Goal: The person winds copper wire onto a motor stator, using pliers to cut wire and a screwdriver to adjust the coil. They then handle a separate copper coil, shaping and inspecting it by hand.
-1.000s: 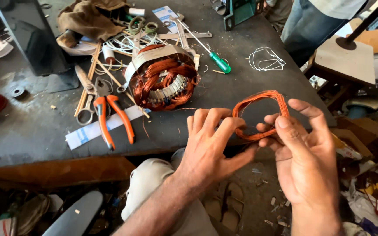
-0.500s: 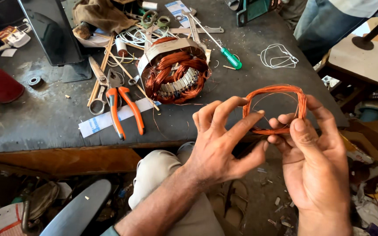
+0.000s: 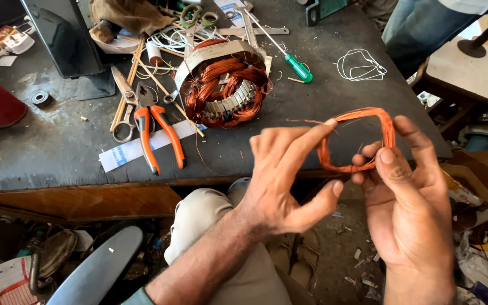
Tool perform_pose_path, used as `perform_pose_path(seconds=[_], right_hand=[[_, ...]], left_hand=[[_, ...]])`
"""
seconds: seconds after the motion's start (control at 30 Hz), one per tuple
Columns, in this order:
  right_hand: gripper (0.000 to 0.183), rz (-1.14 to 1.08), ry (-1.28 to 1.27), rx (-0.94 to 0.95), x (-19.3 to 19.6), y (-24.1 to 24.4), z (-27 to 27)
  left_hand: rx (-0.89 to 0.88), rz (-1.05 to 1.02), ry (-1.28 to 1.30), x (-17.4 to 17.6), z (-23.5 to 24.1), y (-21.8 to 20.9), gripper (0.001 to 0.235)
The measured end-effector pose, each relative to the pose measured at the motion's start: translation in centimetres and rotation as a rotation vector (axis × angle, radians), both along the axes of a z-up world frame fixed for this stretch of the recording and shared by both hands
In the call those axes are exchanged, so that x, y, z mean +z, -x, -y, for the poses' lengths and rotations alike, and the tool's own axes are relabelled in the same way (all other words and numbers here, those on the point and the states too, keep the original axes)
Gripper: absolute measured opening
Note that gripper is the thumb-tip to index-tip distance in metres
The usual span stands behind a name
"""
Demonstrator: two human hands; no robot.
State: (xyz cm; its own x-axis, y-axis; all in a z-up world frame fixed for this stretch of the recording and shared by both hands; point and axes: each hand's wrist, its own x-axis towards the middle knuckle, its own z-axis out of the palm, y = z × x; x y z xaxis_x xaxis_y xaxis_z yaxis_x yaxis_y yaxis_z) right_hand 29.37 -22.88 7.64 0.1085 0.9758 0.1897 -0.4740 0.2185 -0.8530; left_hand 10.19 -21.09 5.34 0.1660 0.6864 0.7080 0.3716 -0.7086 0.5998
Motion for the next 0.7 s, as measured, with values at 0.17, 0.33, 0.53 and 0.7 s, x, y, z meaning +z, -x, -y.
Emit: perform_pose_path(seconds=[0.17, 0.33, 0.53, 0.7], right_hand=[[0.054, -0.002, -0.026, -0.015, -0.1, 0.0, -0.1], [0.057, 0.000, -0.018, 0.047, 0.2, -0.1, -0.1], [0.053, -0.088, 0.081, 0.081, 1.1, -0.5, 0.3], [0.053, -0.259, 0.092, 0.146, 1.9, -1.2, 0.0]], left_hand=[[-0.244, 0.482, 0.211, -0.5, -0.2, -1.1, 0.063], [0.085, -0.046, -0.324, -1.0, -0.3, -0.4, 0.057], [0.074, -0.209, -0.332, -1.1, -0.6, -0.5, 0.041], [0.161, -0.133, -0.339, -1.0, -0.4, -0.2, 0.031]])
